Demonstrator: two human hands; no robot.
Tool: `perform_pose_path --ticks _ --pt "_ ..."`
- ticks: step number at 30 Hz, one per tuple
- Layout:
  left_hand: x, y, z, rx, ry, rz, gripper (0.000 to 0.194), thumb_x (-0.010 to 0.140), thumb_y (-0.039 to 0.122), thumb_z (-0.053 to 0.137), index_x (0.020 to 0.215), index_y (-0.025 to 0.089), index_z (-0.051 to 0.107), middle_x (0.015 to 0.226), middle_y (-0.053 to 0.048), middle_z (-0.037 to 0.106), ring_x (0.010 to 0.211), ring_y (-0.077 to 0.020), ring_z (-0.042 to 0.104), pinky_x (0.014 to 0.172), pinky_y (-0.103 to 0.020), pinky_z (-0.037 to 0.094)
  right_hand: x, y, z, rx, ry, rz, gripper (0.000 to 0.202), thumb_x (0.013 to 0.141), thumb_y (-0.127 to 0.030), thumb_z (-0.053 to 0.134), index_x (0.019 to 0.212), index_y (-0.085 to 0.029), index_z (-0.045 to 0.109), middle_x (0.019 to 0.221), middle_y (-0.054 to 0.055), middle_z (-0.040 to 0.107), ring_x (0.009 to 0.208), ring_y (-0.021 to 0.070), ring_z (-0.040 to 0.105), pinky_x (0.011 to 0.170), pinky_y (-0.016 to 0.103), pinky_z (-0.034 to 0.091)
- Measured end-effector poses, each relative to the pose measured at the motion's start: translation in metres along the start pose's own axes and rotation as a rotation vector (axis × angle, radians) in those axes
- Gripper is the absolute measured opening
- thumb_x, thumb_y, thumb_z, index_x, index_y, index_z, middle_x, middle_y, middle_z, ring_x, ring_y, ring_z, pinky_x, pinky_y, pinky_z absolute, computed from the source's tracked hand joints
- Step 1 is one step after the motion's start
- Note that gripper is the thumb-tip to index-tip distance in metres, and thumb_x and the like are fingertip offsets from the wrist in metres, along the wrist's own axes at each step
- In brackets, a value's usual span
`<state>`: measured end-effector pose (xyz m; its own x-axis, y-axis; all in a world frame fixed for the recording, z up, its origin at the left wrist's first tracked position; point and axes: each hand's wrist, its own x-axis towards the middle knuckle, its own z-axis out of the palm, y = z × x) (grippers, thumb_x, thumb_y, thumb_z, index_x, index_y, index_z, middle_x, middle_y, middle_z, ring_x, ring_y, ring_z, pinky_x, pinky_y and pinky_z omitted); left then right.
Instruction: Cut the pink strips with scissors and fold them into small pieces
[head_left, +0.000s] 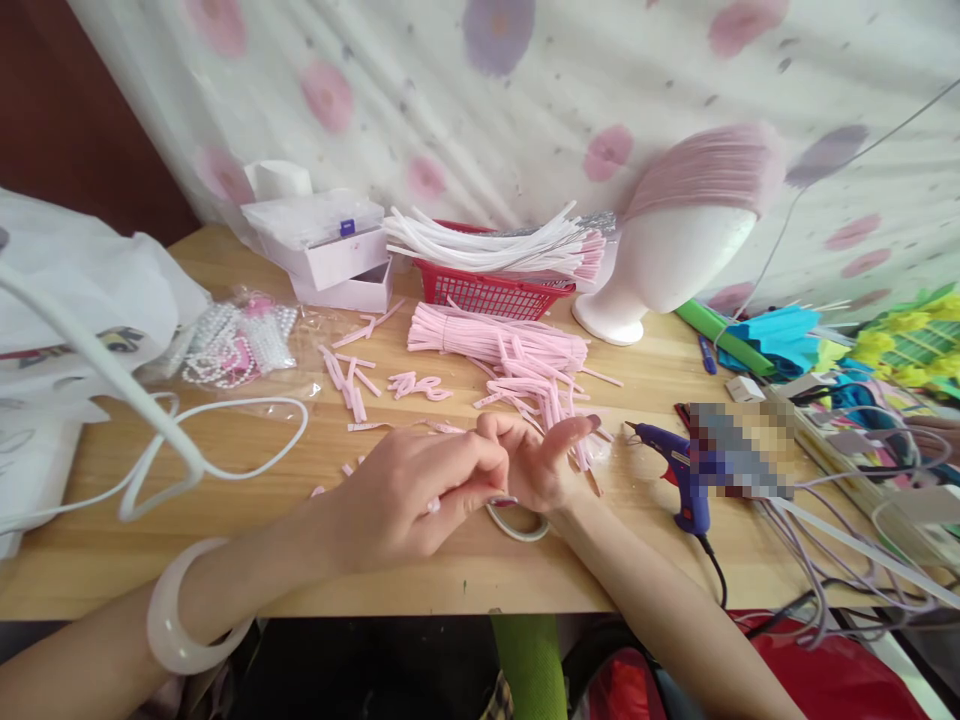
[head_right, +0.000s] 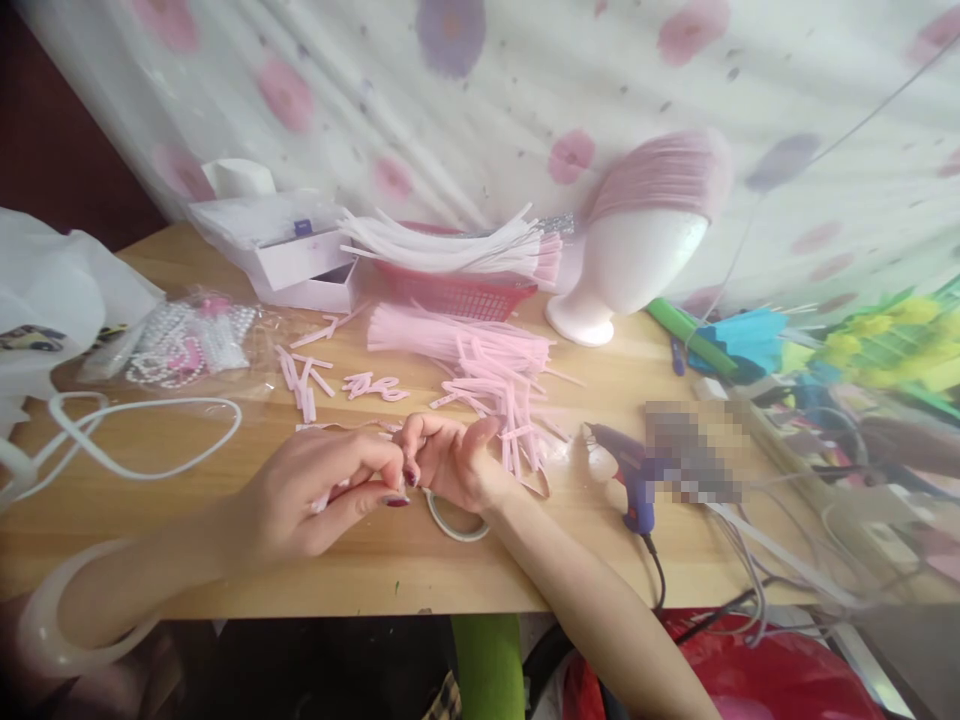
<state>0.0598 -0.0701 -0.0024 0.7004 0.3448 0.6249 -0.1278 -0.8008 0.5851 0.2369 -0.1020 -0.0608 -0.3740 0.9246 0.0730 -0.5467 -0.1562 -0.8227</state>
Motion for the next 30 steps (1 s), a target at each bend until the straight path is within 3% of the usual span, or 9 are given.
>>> perform_pose_path --ticks 5,10,12,16,18,24,30 --pt "-0.005 0.004 -0.003 -0.089 -0.031 -0.093 0.010 0.096 0.011 0.045 0.093 0.020 0.047 0.068 0.008 0.043 0.052 -0.0065 0.039 0.052 -0.018 0.035 0.003 -0.001 -0.002 0.002 -0.078 -0.084 0.082 0.057 -0.097 0.044 0.069 -0.018 0.059 0.058 0.001 0.055 0.059 0.0167 0.052 0.058 0.029 0.043" --pt "-0.002 0.011 0.000 -0.032 0.059 -0.038 0.033 0.094 0.008 0.044 0.063 0.019 0.039 0.057 0.008 0.032 0.051 -0.0074 0.035 0.052 -0.022 0.031 0.002 -0.003 0.002 -0.047 -0.056 -0.091 0.080 0.057 -0.097 0.047 0.069 -0.019 0.058 0.056 -0.001 0.052 0.054 0.0142 0.048 0.055 0.028 0.043" --pt "0.001 0.014 0.001 0.012 0.113 -0.083 0.036 0.095 0.008 0.045 0.060 0.018 0.044 0.056 0.007 0.038 0.051 -0.0073 0.037 0.052 -0.022 0.032 0.002 -0.004 0.005 -0.098 -0.030 -0.064 0.079 0.056 -0.097 0.051 0.069 -0.019 0.057 0.059 0.000 0.053 0.059 0.0168 0.052 0.058 0.032 0.047" --pt "0.009 0.019 0.008 0.045 0.187 -0.156 0.008 0.090 0.009 0.062 0.086 0.015 0.064 0.071 0.004 0.060 0.058 -0.0069 0.048 0.056 -0.018 0.039 0.002 -0.003 0.009 -0.141 -0.016 -0.045 0.076 0.055 -0.096 0.054 0.074 -0.022 0.062 0.068 0.004 0.058 0.074 0.0241 0.060 0.063 0.036 0.052" --pt "0.013 0.020 0.012 0.059 0.229 -0.161 0.010 0.086 0.008 0.069 0.090 0.016 0.066 0.076 0.005 0.065 0.059 -0.0065 0.050 0.058 -0.017 0.043 0.002 0.000 0.009 -0.153 -0.013 -0.046 0.076 0.057 -0.095 0.055 0.080 -0.023 0.065 0.073 0.007 0.061 0.082 0.0264 0.062 0.064 0.036 0.053" --pt "0.019 0.016 0.022 0.049 0.286 -0.141 0.012 0.083 0.007 0.073 0.084 0.017 0.067 0.075 0.005 0.068 0.063 -0.0075 0.056 0.064 -0.017 0.046 0.002 0.005 0.006 -0.159 0.006 -0.049 0.073 0.061 -0.091 0.059 0.087 -0.023 0.069 0.084 0.009 0.066 0.093 0.0283 0.064 0.066 0.036 0.055" --pt "0.019 0.014 0.021 0.045 0.213 -0.208 0.014 0.087 0.006 0.067 0.082 0.019 0.063 0.076 0.005 0.068 0.061 -0.0078 0.055 0.063 -0.018 0.046 0.000 0.007 0.006 -0.114 0.016 0.006 0.072 0.057 -0.091 0.061 0.080 -0.023 0.065 0.080 0.007 0.063 0.088 0.0268 0.062 0.063 0.034 0.052"
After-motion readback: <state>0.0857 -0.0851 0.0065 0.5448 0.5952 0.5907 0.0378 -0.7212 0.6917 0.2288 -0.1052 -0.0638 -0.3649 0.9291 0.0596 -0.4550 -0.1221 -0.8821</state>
